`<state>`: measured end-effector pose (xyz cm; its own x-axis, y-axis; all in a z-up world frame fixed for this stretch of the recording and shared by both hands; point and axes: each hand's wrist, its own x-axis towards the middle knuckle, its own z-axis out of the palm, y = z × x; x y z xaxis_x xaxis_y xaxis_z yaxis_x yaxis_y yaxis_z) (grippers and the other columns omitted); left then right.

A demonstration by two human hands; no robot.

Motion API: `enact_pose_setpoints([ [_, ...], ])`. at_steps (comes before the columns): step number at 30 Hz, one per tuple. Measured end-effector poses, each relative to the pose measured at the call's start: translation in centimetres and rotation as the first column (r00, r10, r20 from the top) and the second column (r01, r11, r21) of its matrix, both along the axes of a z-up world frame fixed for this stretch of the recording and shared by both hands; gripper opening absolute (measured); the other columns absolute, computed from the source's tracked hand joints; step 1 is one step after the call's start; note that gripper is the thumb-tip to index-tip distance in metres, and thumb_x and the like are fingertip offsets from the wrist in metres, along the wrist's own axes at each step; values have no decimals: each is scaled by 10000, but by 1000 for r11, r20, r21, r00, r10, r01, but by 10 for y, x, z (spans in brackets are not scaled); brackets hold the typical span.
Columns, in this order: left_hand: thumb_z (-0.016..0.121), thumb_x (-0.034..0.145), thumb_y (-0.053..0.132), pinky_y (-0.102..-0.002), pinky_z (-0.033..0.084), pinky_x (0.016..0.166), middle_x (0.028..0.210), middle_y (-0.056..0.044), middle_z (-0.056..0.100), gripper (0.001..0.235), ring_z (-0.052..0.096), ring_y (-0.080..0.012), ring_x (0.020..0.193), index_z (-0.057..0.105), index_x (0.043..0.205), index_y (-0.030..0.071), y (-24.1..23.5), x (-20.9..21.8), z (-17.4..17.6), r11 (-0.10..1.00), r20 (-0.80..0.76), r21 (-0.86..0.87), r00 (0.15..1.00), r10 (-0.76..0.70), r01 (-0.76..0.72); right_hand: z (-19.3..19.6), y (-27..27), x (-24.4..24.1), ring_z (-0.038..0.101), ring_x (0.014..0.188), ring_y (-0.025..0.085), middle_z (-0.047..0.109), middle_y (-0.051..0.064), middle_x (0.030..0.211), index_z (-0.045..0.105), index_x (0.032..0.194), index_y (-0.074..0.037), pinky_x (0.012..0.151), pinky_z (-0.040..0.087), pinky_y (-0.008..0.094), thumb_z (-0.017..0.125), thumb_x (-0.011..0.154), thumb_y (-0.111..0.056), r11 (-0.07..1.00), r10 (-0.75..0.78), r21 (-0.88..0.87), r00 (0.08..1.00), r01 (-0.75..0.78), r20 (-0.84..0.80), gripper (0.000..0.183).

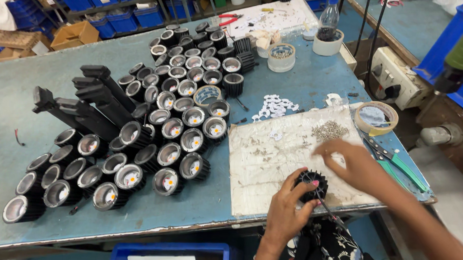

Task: The person attaches metal components to LED light housings and secures them using a power screwdriver.

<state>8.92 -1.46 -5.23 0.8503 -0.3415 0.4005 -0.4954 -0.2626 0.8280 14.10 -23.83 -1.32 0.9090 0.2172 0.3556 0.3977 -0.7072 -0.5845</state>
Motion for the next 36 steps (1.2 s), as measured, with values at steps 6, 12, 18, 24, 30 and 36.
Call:
enact_pose_setpoints([
  [6,825,809,120,-419,579,949,1483,-174,592,348,688,-379,1195,708,1134,77,2,2,0,1000,12,-27,1000,-11,11,-6,-21,187,733,729,204,779,95,857,792,988,-71,700,563,352,761,869,-166,986,-120,-131,985,104,-124,155],
  [12,841,810,156,-416,583,951,1502,-156,590,358,693,-367,1195,712,1137,90,2,4,1,1000,-44,-22,999,-23,22,-27,-30,247,677,640,146,769,68,728,800,840,-32,608,528,311,856,781,-158,982,-80,-191,888,-9,-453,150],
  [18,857,817,164,-430,569,985,1497,-174,587,361,666,-385,1253,722,1143,88,2,6,0,999,-11,-42,1000,-24,24,-31,-27,253,645,650,135,751,57,734,768,830,-36,606,503,310,841,808,-168,980,-79,-195,863,-23,-499,153],
  [24,844,821,152,-424,578,962,1483,-192,598,332,675,-389,1224,719,1121,85,2,5,-2,998,28,-66,1000,-10,12,2,-21,175,665,701,107,751,52,792,720,868,-12,637,536,283,804,832,-167,972,113,228,961,-55,-252,180],
  [30,816,836,133,-411,602,871,1468,-204,601,263,713,-386,1109,723,1079,101,-1,4,-5,998,96,-56,995,36,-31,9,4,6,769,805,108,835,29,902,820,985,-73,770,604,291,794,816,-184,980,-119,123,958,155,-262,204],
  [36,821,827,147,-401,611,797,1448,-207,604,247,745,-364,1014,735,1051,89,-3,1,-6,997,137,-24,988,75,-73,4,36,-57,770,914,179,789,73,1005,770,979,-34,808,592,315,779,795,-92,980,-149,138,988,143,38,193],
])
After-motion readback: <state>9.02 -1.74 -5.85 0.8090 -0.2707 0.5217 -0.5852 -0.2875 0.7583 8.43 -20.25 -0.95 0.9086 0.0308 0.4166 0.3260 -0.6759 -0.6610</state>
